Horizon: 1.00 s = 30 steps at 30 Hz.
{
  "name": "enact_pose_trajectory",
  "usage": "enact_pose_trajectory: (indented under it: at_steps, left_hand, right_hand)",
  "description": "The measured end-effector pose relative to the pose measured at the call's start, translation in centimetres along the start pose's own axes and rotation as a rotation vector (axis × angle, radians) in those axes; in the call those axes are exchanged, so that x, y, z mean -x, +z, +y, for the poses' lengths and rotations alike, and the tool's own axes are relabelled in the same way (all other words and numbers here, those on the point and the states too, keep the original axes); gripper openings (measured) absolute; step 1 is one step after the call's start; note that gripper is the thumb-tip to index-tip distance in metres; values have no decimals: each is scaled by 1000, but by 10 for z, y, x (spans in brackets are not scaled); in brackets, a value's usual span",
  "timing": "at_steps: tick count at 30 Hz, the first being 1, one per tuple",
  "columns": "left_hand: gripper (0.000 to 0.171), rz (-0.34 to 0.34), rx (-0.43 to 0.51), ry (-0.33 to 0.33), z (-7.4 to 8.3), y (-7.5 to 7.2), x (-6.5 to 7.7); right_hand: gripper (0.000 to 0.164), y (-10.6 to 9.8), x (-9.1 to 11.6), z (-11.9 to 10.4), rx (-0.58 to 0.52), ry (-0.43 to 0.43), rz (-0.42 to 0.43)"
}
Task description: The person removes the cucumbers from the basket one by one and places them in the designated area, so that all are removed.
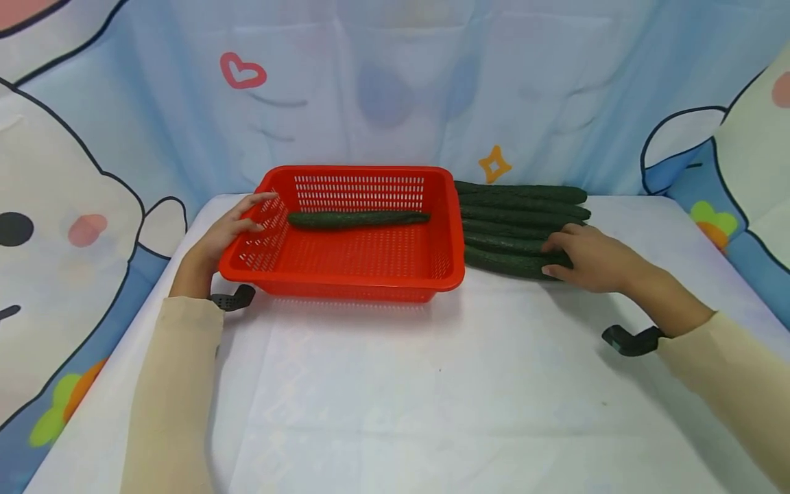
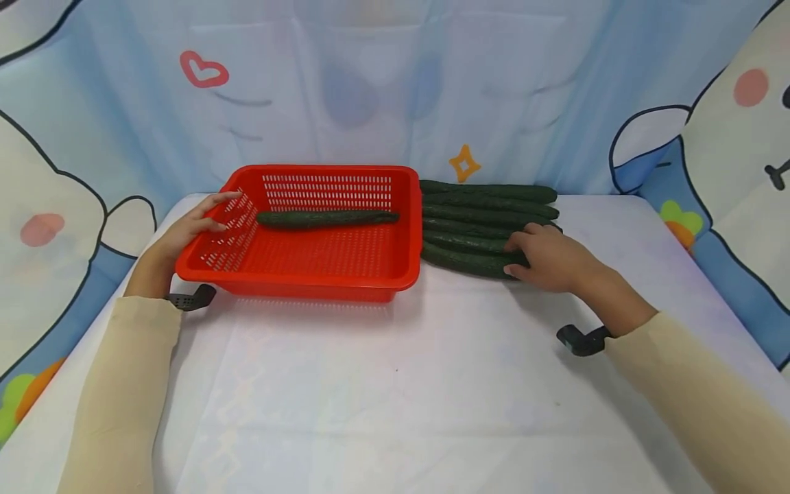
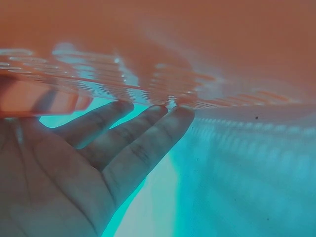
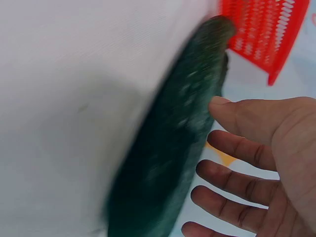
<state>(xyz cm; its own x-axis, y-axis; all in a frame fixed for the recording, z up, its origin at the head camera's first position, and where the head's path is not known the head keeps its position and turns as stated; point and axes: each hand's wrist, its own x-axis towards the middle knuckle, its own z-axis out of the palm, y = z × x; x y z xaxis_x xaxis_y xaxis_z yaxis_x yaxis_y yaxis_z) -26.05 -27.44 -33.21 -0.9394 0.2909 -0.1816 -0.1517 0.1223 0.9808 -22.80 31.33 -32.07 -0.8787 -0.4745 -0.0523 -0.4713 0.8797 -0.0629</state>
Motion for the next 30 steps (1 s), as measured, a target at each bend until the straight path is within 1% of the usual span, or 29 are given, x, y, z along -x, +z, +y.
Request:
enact_pose_trajectory:
  at_steps: [2, 5, 8, 11, 14, 18, 20, 23, 27, 30]
  left_hand:
    - [61, 2, 9, 1, 0, 1, 2]
    - [61, 8, 3, 4, 1, 1, 4]
    - [62, 14, -8, 7, 1, 0, 6]
    - [62, 6, 1, 10, 0, 0, 7]
    - [61, -22, 14, 22, 0, 0, 4]
    - [61, -54, 18, 43, -1, -1, 1]
    - [61, -55, 15, 52, -2, -1, 1]
    - [61, -55, 19, 57, -2, -1, 1]
    - [60, -44, 23, 49, -1, 0, 1]
    - [60, -31, 15, 46, -1, 0, 0]
  right_hand:
    - [40, -8, -1, -10, -8, 2, 15]
    - [39, -22, -5, -31, -12, -2, 40]
    - [38, -39, -11, -55, -13, -29, 69]
    - [38, -55, -17, -75, -19, -70, 95]
    - [39, -71, -25, -91, -38, -98, 87]
    - [39, -91, -45, -111, -102, -145, 36]
    - [37, -97, -58, -120, -142, -177, 10]
    - [37, -105, -79, -132, -191, -208, -52]
    - [40, -115, -110, -147, -258, -219, -156]
    - [40, -120, -132, -156, -326, -209, -212]
